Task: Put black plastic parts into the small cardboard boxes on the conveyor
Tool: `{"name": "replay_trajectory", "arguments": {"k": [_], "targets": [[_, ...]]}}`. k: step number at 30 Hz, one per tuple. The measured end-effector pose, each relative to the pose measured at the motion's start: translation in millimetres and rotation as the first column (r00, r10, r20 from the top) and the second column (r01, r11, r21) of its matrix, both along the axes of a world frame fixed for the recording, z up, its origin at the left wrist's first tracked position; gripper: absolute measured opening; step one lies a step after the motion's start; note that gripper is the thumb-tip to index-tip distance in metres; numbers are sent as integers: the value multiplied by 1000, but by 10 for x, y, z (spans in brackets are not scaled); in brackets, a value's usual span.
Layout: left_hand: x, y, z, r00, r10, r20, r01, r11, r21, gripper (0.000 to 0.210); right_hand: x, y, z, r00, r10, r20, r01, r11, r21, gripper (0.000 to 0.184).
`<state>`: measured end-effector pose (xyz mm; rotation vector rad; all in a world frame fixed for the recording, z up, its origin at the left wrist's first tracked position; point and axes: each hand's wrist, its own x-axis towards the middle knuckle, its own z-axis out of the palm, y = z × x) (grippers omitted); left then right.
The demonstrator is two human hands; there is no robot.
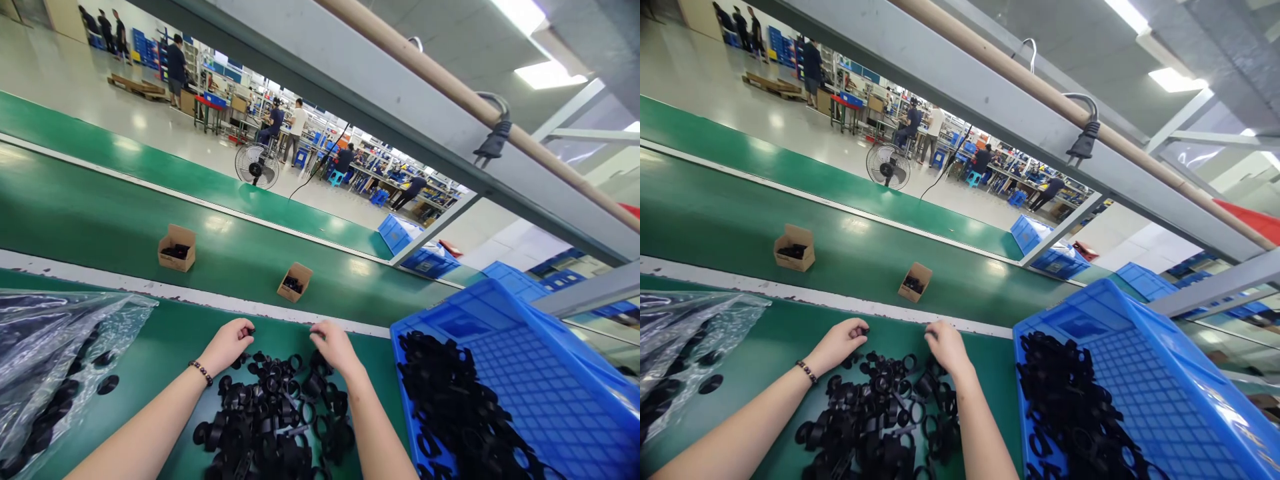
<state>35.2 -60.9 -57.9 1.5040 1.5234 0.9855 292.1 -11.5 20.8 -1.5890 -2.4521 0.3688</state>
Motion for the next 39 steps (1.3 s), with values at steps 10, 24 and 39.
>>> {"name": "replay_trajectory", "arguments": {"k": [10,24,39], "targets": [[-53,54,36,857,169,487,-102,982,-161,34,-374,-306,-358,941,18,338,-41,997,61,33],[25,-47,119,977,-19,-214,40,995,95,15,-186,37,-362,971,-47,236,0,980,197,16],[48,-51,34,937,9,-350,15,998,66,22,-112,27,-461,991,-113,72,107,991,82,16]]}}
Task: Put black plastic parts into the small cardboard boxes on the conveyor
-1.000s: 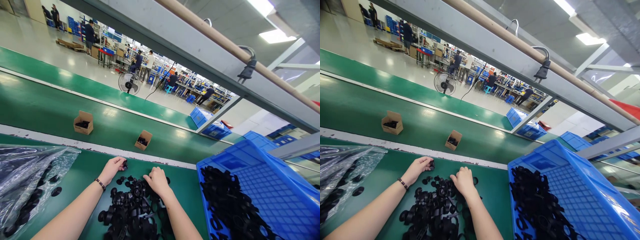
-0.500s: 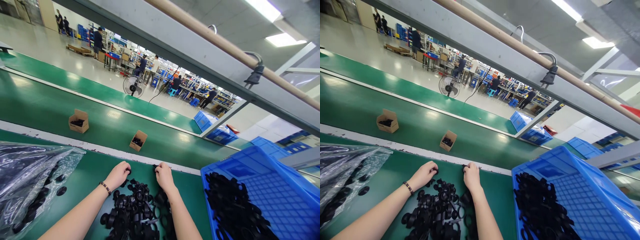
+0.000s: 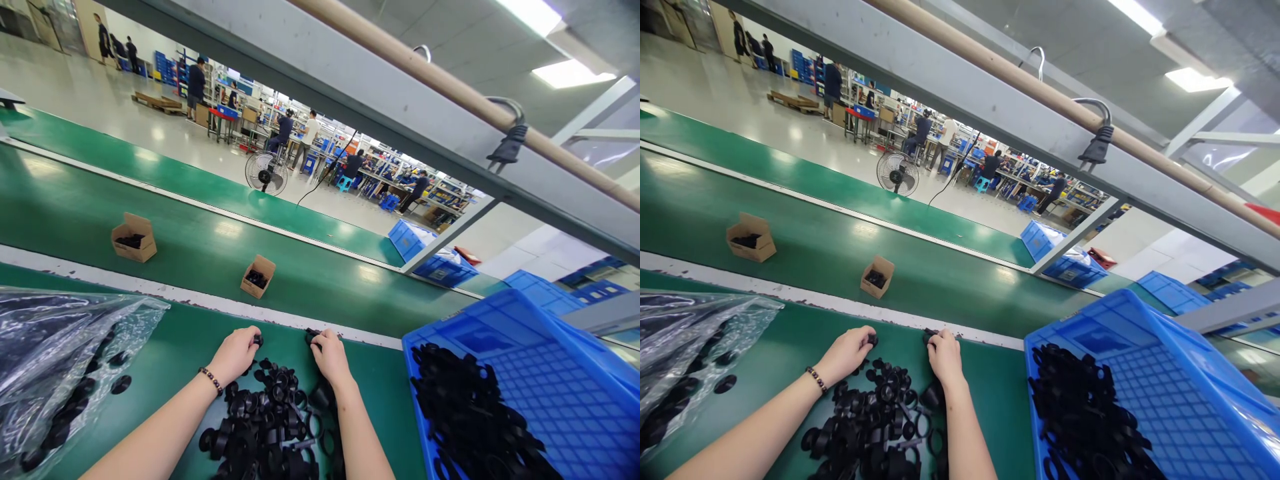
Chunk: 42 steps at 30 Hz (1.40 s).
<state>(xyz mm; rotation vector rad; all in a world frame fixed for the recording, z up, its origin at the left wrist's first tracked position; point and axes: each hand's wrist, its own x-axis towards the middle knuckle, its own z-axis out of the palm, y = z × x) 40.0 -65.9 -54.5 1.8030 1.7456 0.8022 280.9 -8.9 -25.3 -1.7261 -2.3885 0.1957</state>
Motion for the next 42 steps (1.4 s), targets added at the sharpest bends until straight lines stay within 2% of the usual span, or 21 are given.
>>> {"name": "replay_trajectory", "arguments": {"k": [4,7,9,11,14,17,20,26,28,30,32,34,36,37,39,42], "targets": [[4,9,-12,998,-6,68,5,1000,15,21,122,3,149,980,34,-198,-31,999,15,17],[-4,23,0,987,-18,161,19,1000,-8,24,449,88,291,912,15,-409,3,999,43,18],[-17,28,15,980,-26,195,30,999,-14,27,741,171,302,857,-56,-512,70,997,8,19],[-30,27,28,978,-45,205,50,999,-18,30,1017,236,212,770,-145,-621,115,989,-89,23],[-32,19,32,977,-53,206,64,997,-45,32,1260,253,-44,536,-258,-804,93,964,-248,30],[-15,18,24,976,-13,217,36,994,-101,35,1217,205,-263,332,-311,-890,41,948,-316,31],[4,20,24,980,7,198,20,990,-136,29,952,160,-344,270,-310,-912,-22,945,-328,30],[24,-5,62,997,3,77,7,990,-138,14,395,74,-328,347,-227,-910,-174,938,-300,25],[25,-10,65,998,-6,56,11,995,-99,13,325,35,-319,382,-208,-900,-235,920,-313,24],[17,-5,56,995,-10,99,18,997,-81,13,333,15,-315,408,-199,-891,-253,913,-320,24],[4,10,37,980,-2,199,21,995,-94,14,411,28,-325,432,-180,-884,-158,950,-270,25],[-11,30,20,953,21,303,15,993,-114,15,531,72,-356,500,-154,-852,51,988,-148,26],[-21,50,14,925,44,376,6,991,-131,15,647,122,-402,615,-155,-773,244,970,0,25],[-24,57,16,913,54,405,3,990,-139,16,689,143,-425,677,-165,-718,297,953,61,24],[-26,65,30,888,83,453,-8,986,-165,17,725,164,-464,775,-169,-609,323,934,151,22],[-32,65,56,847,135,515,-27,977,-213,19,679,152,-485,860,-124,-495,262,939,221,19]]}}
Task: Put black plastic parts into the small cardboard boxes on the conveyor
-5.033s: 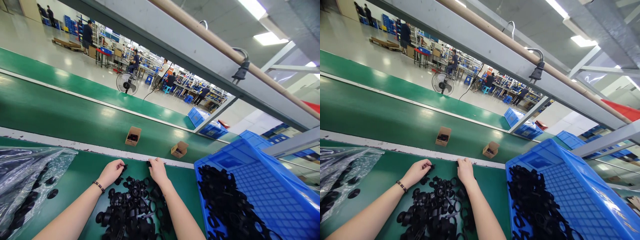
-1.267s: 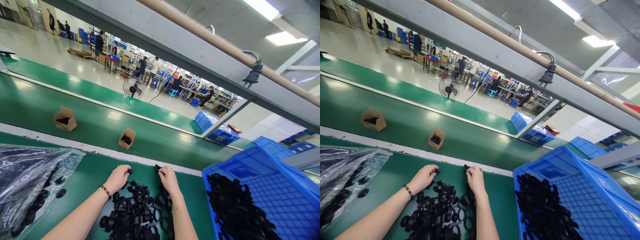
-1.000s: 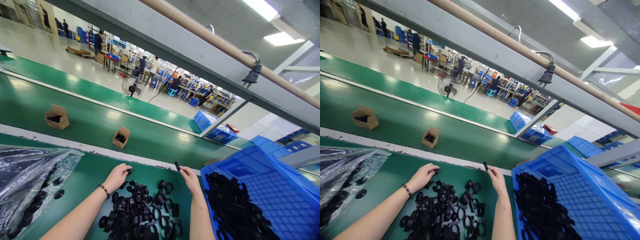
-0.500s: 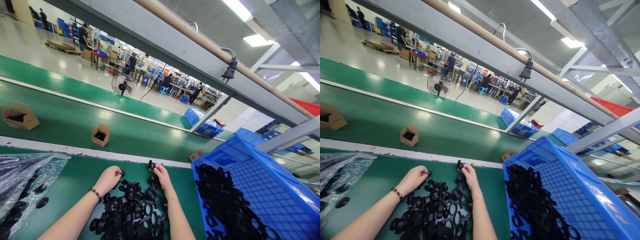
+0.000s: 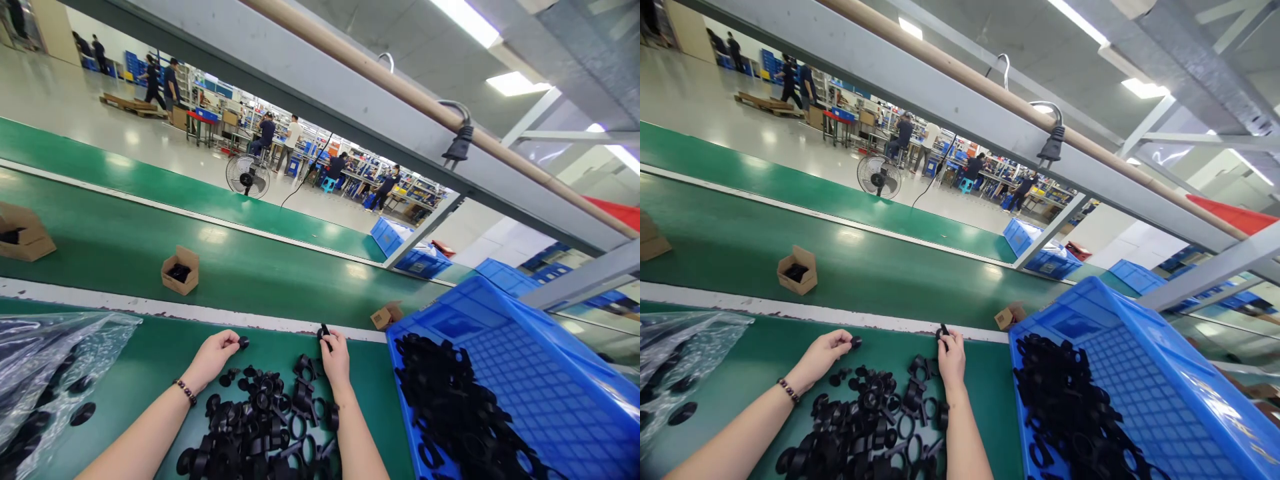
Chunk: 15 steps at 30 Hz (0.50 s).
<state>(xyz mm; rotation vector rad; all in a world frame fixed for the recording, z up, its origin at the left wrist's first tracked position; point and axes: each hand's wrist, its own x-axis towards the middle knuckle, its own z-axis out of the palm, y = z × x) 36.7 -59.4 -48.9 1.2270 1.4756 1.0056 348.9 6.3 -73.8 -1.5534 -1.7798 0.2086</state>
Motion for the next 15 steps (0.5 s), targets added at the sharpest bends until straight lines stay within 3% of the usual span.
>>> {"name": "replay_trajectory", "arguments": {"k": [7,15], "targets": [[-36,-10,-4,993,48,107,-43,998,-49,26,-53,-51,22,999,3,52,-4,1000,20,18],[-36,-30,-30,999,-1,43,2,1000,-28,28,-64,-72,21,1000,5,28,-5,1000,2,14]]}}
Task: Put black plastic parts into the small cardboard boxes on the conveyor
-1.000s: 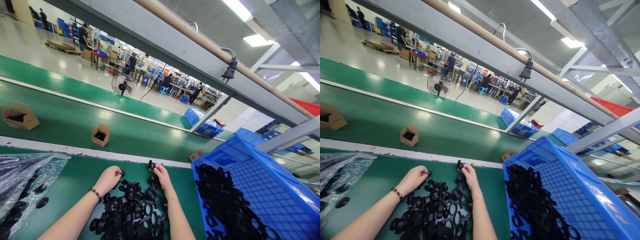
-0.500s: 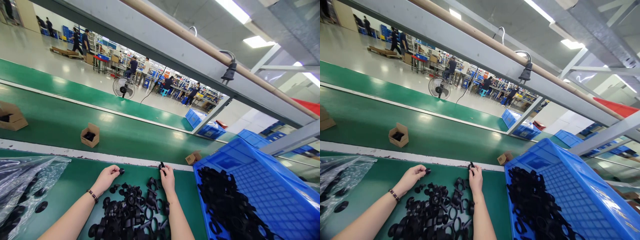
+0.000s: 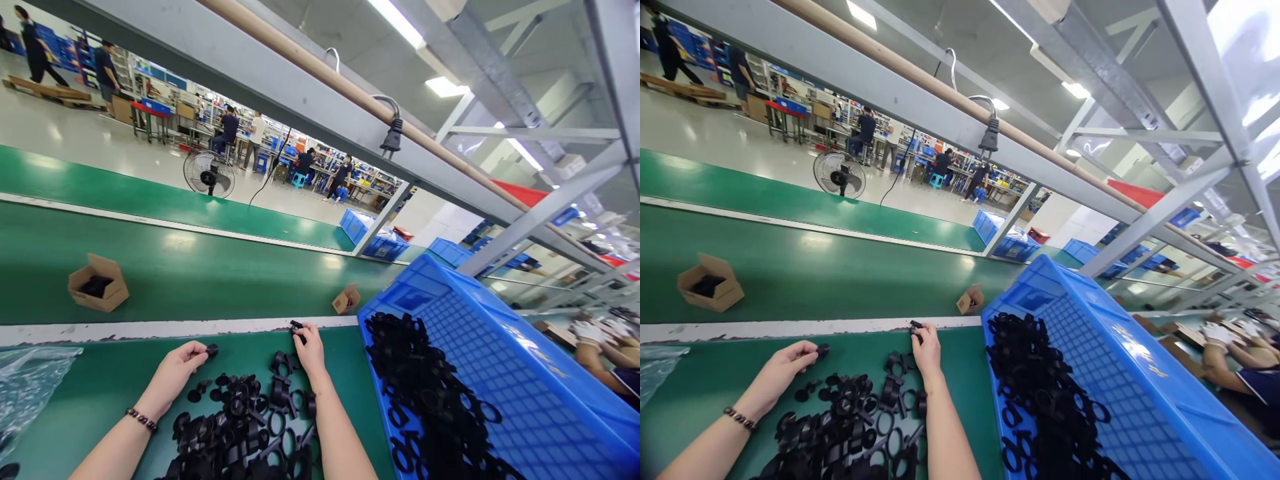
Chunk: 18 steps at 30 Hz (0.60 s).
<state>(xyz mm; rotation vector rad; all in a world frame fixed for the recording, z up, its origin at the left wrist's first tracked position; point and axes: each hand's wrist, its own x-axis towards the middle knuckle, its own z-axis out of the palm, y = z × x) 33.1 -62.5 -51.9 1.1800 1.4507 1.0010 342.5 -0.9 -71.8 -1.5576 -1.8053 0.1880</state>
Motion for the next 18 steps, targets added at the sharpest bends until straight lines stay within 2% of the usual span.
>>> {"name": "replay_trajectory", "arguments": {"k": [6,14,18], "targets": [[-22,10,-34,1000,-11,-18,11,1000,1,31,28,-6,12,997,-69,44,70,998,-3,15],[-16,-3,-40,996,-38,-82,39,999,11,37,76,-9,-19,984,-66,165,63,998,22,23],[-18,-2,-43,993,-47,-105,48,999,8,37,128,-35,31,975,-83,206,79,997,26,24]]}}
